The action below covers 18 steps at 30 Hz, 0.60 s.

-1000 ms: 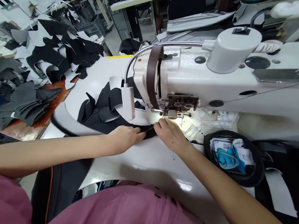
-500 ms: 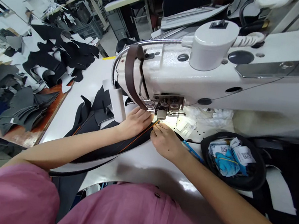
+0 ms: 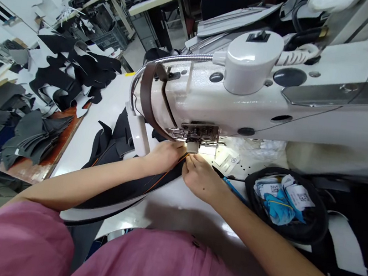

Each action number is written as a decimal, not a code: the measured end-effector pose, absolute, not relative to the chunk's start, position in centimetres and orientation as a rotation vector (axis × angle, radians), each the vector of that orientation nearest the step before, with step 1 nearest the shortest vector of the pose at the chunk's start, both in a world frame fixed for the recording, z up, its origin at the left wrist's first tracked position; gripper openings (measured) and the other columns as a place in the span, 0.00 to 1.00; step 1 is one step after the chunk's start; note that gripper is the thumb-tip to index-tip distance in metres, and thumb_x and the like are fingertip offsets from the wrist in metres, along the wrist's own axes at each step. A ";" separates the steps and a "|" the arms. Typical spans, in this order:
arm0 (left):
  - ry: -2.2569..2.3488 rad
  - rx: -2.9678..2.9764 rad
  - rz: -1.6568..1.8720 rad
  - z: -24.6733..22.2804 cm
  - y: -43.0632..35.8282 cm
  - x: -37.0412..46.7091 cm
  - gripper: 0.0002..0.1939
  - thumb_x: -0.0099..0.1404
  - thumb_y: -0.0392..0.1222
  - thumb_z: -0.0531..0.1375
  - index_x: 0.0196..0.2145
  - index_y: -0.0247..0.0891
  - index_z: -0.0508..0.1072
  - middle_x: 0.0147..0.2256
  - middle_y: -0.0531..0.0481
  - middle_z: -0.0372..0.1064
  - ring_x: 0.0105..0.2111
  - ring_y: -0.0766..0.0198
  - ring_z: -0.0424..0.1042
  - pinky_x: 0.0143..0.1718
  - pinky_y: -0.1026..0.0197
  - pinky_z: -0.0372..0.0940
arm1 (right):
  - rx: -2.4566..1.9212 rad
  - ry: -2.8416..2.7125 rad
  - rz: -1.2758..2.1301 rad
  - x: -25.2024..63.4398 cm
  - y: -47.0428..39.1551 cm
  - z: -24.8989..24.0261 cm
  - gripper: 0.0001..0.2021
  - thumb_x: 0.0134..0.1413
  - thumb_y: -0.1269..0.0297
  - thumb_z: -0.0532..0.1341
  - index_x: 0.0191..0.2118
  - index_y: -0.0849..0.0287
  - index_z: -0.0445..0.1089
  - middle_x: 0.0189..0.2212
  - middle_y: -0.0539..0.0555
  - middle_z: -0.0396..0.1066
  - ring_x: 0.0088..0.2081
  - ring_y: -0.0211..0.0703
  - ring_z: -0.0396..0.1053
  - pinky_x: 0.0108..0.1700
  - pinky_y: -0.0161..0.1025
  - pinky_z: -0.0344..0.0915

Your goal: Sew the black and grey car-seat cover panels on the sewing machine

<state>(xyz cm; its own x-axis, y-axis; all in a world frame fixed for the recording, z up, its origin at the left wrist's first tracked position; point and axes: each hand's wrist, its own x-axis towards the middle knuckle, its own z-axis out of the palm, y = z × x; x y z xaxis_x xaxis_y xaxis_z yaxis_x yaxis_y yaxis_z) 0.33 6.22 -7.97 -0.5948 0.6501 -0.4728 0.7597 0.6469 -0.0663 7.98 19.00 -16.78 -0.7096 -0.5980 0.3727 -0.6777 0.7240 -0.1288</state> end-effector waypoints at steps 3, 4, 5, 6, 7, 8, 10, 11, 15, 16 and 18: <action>2.487 1.107 -0.305 -8.1 6.1 0.2 0.12 0.64 0.30 0.50 0.41 0.30 0.71 0.40 0.40 0.69 0.43 0.54 0.69 0.42 0.56 0.65 | 1.117 -2.635 0.443 9.5 17.4 -16.6 0.20 0.57 0.70 0.57 0.55 0.67 0.65 0.54 0.65 0.66 0.57 0.55 0.60 0.59 0.53 0.57; 2.490 1.123 -0.283 -8.2 6.1 0.2 0.12 0.63 0.30 0.51 0.41 0.30 0.71 0.40 0.39 0.69 0.43 0.54 0.69 0.43 0.56 0.65 | 1.089 -2.677 0.476 10.0 16.6 -16.6 0.23 0.57 0.64 0.58 0.57 0.67 0.64 0.55 0.65 0.64 0.58 0.58 0.58 0.60 0.55 0.56; 2.488 1.137 -0.271 -8.3 6.0 0.3 0.11 0.62 0.29 0.52 0.40 0.29 0.71 0.40 0.39 0.69 0.43 0.55 0.69 0.43 0.57 0.65 | 1.028 -2.728 0.503 10.4 15.7 -16.7 0.26 0.56 0.57 0.60 0.57 0.68 0.63 0.55 0.66 0.64 0.59 0.60 0.57 0.60 0.57 0.55; 2.484 1.145 -0.274 -8.4 6.0 0.4 0.11 0.61 0.28 0.52 0.40 0.29 0.71 0.40 0.39 0.69 0.43 0.55 0.69 0.43 0.57 0.65 | 0.950 -2.777 0.522 10.7 14.7 -16.7 0.30 0.55 0.52 0.61 0.57 0.70 0.63 0.55 0.69 0.64 0.58 0.62 0.58 0.60 0.59 0.54; 2.479 1.149 -0.289 -8.5 6.0 0.5 0.11 0.60 0.28 0.52 0.40 0.28 0.71 0.40 0.39 0.69 0.43 0.55 0.69 0.43 0.58 0.65 | 0.879 -2.821 0.531 10.9 13.7 -16.8 0.33 0.53 0.48 0.61 0.56 0.72 0.63 0.54 0.71 0.64 0.58 0.63 0.58 0.60 0.60 0.54; 2.478 1.156 -0.307 -8.6 5.9 0.6 0.11 0.59 0.27 0.53 0.40 0.28 0.70 0.40 0.38 0.68 0.43 0.55 0.69 0.43 0.58 0.65 | 0.818 -2.861 0.532 10.9 12.8 -16.9 0.34 0.52 0.47 0.61 0.55 0.74 0.64 0.53 0.73 0.64 0.57 0.65 0.59 0.60 0.61 0.53; 2.503 1.182 -0.338 -9.0 5.9 0.8 0.11 0.59 0.26 0.52 0.39 0.27 0.70 0.40 0.38 0.68 0.42 0.55 0.69 0.42 0.58 0.65 | 0.725 -2.932 0.539 10.6 11.1 -17.2 0.34 0.54 0.47 0.59 0.54 0.75 0.65 0.52 0.75 0.65 0.57 0.65 0.59 0.59 0.62 0.53; 2.524 1.202 -0.351 -9.3 5.8 0.8 0.11 0.59 0.26 0.52 0.39 0.27 0.70 0.39 0.38 0.68 0.42 0.56 0.69 0.42 0.59 0.65 | 0.695 -2.964 0.554 10.3 10.4 -17.4 0.33 0.55 0.47 0.59 0.54 0.75 0.66 0.52 0.75 0.65 0.57 0.65 0.59 0.59 0.62 0.53; 2.581 1.279 -0.393 -10.2 5.4 1.0 0.09 0.59 0.26 0.52 0.37 0.28 0.69 0.37 0.39 0.68 0.39 0.57 0.69 0.40 0.59 0.65 | 0.586 -3.066 0.612 9.1 8.4 -17.7 0.32 0.56 0.47 0.58 0.58 0.69 0.63 0.55 0.71 0.64 0.59 0.63 0.58 0.60 0.61 0.52; 2.592 1.292 -0.402 -10.3 5.2 1.0 0.09 0.59 0.26 0.53 0.37 0.28 0.69 0.37 0.39 0.68 0.39 0.57 0.69 0.40 0.60 0.65 | 0.563 -3.078 0.607 8.9 8.0 -17.7 0.32 0.57 0.48 0.57 0.59 0.68 0.62 0.56 0.70 0.63 0.59 0.63 0.58 0.61 0.60 0.52; 2.606 1.316 -0.405 -10.6 5.1 1.0 0.09 0.59 0.27 0.53 0.37 0.29 0.70 0.37 0.39 0.68 0.39 0.56 0.69 0.40 0.59 0.65 | 0.532 -3.085 0.579 8.7 7.6 -17.5 0.31 0.59 0.49 0.55 0.60 0.67 0.61 0.57 0.68 0.62 0.59 0.62 0.57 0.61 0.60 0.51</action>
